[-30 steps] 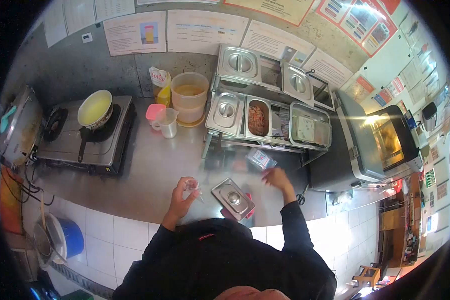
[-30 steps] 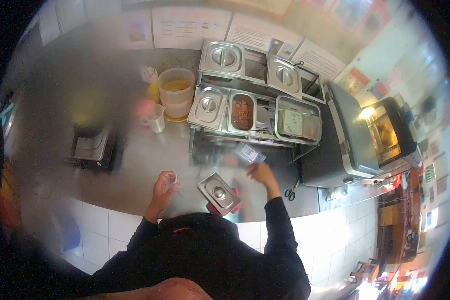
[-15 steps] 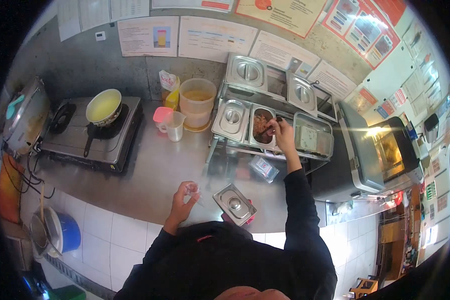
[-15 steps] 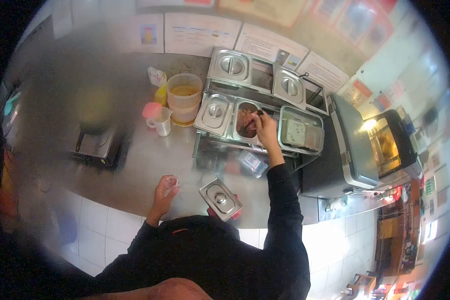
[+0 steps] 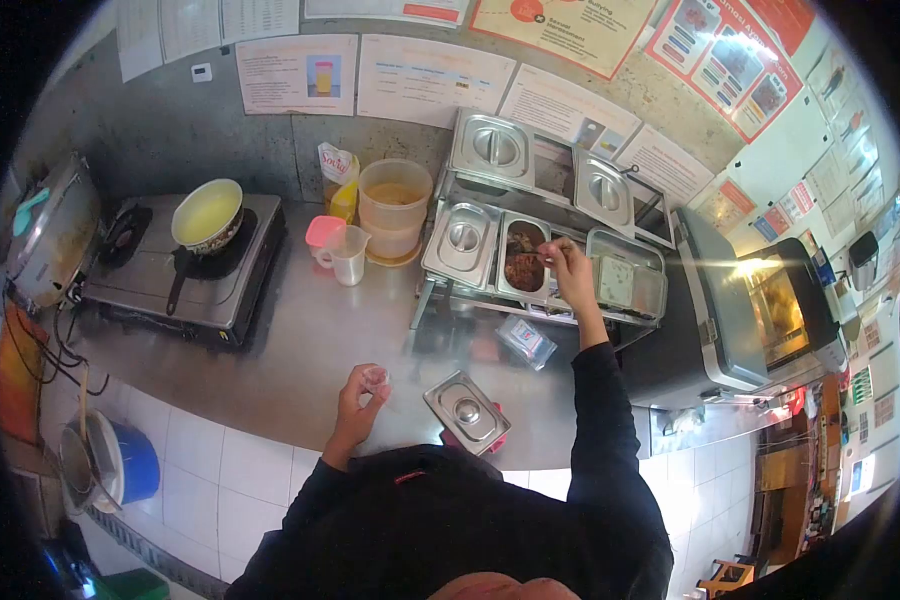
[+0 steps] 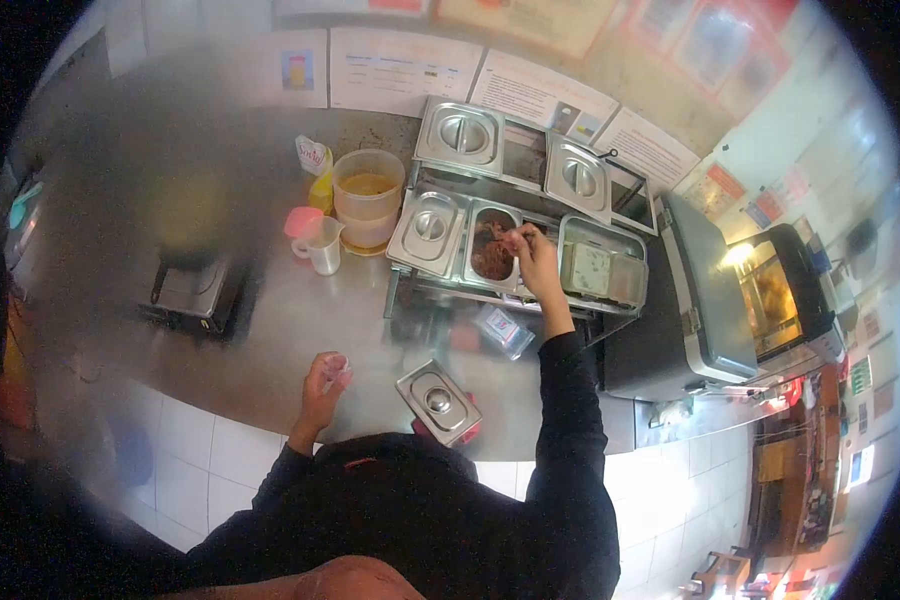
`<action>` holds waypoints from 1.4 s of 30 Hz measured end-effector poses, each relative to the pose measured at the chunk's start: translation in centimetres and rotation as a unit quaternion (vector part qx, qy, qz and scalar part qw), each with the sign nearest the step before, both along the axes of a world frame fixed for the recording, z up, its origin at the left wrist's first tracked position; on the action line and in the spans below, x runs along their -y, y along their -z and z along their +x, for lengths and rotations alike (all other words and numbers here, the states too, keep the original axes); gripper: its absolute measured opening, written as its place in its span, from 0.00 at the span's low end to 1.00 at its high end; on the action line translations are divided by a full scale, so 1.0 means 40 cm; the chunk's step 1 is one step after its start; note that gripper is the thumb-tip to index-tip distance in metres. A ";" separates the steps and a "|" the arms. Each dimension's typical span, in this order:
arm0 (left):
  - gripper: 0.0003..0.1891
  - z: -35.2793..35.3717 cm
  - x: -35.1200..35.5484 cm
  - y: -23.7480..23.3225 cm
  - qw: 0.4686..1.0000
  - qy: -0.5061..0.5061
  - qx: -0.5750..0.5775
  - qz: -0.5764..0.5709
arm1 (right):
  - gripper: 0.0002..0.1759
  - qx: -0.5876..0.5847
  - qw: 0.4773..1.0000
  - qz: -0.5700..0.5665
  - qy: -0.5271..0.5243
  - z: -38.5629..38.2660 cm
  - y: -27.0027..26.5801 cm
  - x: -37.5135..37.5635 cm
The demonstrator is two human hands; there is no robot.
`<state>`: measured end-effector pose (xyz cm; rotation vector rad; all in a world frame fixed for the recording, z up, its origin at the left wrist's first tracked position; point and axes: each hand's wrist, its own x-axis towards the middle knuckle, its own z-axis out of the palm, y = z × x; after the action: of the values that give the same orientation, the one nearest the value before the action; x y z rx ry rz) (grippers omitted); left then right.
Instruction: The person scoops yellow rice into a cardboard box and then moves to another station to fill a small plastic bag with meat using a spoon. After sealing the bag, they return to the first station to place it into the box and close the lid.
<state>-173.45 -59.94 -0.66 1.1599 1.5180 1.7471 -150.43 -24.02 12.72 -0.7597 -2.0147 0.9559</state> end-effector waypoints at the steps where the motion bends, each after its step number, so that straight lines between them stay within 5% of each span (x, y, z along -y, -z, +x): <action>1: 0.16 -0.002 -0.003 0.003 1.000 0.004 0.009 -0.002 | 0.13 -0.002 1.000 0.000 0.001 0.003 -0.003 0.008; 6: 0.15 -0.003 -0.002 0.009 1.000 -0.006 -0.005 -0.010 | 0.10 -0.093 0.995 0.017 0.028 0.005 -0.018 0.033; 12: 0.15 0.002 -0.001 0.002 0.999 0.006 0.029 -0.031 | 0.11 -0.010 1.000 0.021 0.016 0.018 -0.005 0.046; 19: 0.14 0.005 -0.010 -0.007 1.000 -0.018 0.000 -0.010 | 0.10 -0.099 0.991 0.076 0.046 0.018 -0.009 0.064; 22: 0.14 0.002 -0.009 0.008 1.000 -0.013 0.005 -0.017 | 0.09 0.030 0.996 0.084 0.027 0.024 -0.015 0.072; 30: 0.14 0.000 -0.008 0.013 1.000 -0.014 -0.004 -0.026 | 0.08 -0.125 0.991 0.050 0.026 0.017 -0.023 0.067; 37: 0.15 0.001 -0.013 0.028 1.000 -0.004 0.002 -0.014 | 0.11 -0.046 0.998 0.012 0.051 0.019 0.074 0.025; 42: 0.15 -0.002 -0.008 0.023 0.999 -0.016 0.008 -0.027 | 0.15 -0.217 0.968 -0.056 0.116 -0.004 0.089 0.066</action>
<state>-173.53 -59.62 -1.57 1.0978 1.5725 1.7204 -150.59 -26.67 9.18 -0.7528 -1.4696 1.0033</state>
